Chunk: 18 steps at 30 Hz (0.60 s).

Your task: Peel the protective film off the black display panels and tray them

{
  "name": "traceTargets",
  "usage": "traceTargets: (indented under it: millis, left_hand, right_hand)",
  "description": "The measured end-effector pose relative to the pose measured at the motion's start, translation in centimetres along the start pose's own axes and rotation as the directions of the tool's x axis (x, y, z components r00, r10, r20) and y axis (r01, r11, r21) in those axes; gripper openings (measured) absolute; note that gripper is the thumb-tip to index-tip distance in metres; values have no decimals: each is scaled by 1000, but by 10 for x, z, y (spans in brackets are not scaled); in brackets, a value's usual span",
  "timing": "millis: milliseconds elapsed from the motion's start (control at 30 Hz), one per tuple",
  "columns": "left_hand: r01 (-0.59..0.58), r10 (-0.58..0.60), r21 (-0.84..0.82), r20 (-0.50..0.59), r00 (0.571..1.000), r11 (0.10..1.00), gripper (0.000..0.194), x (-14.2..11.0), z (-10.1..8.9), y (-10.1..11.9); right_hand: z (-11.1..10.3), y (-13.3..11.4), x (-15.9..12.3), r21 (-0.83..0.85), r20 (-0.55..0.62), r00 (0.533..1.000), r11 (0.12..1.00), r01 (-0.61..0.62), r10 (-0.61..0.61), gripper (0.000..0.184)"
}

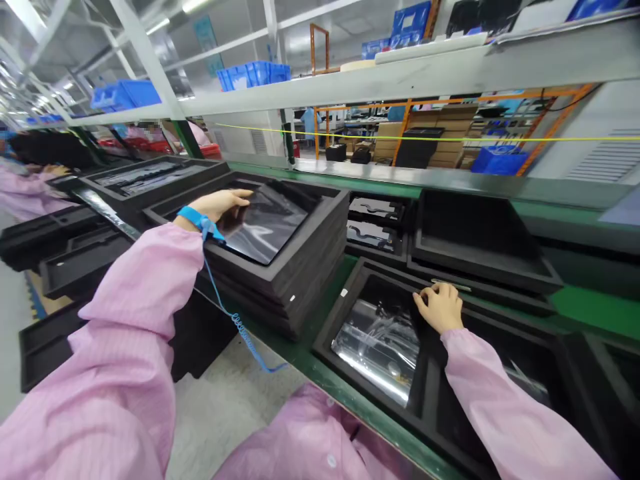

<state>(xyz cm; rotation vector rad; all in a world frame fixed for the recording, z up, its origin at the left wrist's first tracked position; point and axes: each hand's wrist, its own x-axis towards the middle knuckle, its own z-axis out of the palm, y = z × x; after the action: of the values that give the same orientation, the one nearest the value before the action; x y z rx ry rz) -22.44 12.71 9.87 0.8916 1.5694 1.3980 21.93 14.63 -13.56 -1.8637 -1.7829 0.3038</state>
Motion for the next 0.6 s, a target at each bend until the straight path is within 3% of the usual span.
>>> traceTargets:
  millis: [100,200,300,400,500,600]
  left_hand:
    - [11,-12,107,16,1000,994,33,0,6,-2]
    - [-83,75,143,63,995,986,27,-15,12,7]
    - [-209,198,116,100,975,971,26,-42,29,10]
    - [-227,211,47,226,951,973,35,-84,65,-8]
    - [-265,212,64,436,875,962,41,-133,105,-45]
    - [-320,197,78,646,737,944,41,-173,130,-85]
  right_hand:
    - [-10,-6,3,142,13,996,986,-91,90,14]
    - [-25,-14,1,387,102,984,906,-173,144,13]
    - [-37,-23,-11,641,235,960,719,-270,150,24]
    - [-45,-33,-25,804,291,943,494,-331,160,31]
    - [-57,-40,-32,900,268,943,299,-318,195,28]
    - [-79,-43,-34,969,186,943,109,-223,275,25]
